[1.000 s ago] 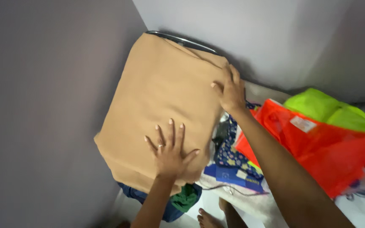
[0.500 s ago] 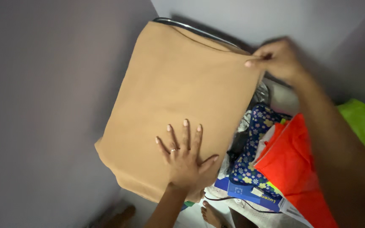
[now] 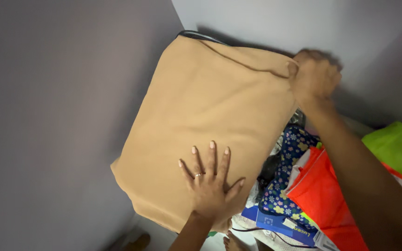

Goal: The person folds a beige cloth and places it on a surface. They then wipe a white hard hat with a green cloth and arrange several items including a blue bag, safety vests, and notebooks on the surface.

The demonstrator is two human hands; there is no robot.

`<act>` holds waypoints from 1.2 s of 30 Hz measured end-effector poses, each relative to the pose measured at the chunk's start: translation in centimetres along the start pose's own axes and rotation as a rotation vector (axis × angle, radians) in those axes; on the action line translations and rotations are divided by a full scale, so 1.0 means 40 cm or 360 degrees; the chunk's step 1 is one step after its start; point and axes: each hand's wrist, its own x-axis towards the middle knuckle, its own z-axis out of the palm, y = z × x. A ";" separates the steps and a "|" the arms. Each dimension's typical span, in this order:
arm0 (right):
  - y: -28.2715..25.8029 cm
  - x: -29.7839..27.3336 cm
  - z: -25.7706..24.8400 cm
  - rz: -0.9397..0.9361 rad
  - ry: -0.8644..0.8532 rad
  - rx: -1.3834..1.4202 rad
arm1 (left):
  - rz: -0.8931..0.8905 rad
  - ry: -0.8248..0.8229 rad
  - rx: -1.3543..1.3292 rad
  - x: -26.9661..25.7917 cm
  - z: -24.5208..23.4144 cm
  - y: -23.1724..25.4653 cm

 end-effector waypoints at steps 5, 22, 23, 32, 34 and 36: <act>-0.012 -0.018 0.006 -0.0261 0.0356 0.0163 | -0.0293 0.0077 -0.0104 0.129 0.006 -0.086; -0.049 -0.005 0.087 -0.0332 0.0305 0.1055 | -0.0766 -0.0263 -0.0053 0.782 0.080 -0.396; -0.047 -0.009 0.084 -0.0345 0.0279 0.1101 | -0.0598 -0.0146 0.0139 0.780 0.092 -0.408; -0.035 -0.028 0.058 -0.0722 0.0432 0.0999 | 0.0036 -0.0625 -0.0403 0.772 -0.006 -0.539; -0.036 -0.027 0.064 -0.0515 0.0268 0.0988 | -0.0091 -0.0860 -0.0655 0.761 -0.043 -0.537; -0.039 -0.023 0.062 -0.0420 0.0222 0.1006 | -0.0151 -0.0816 -0.0831 0.755 -0.066 -0.526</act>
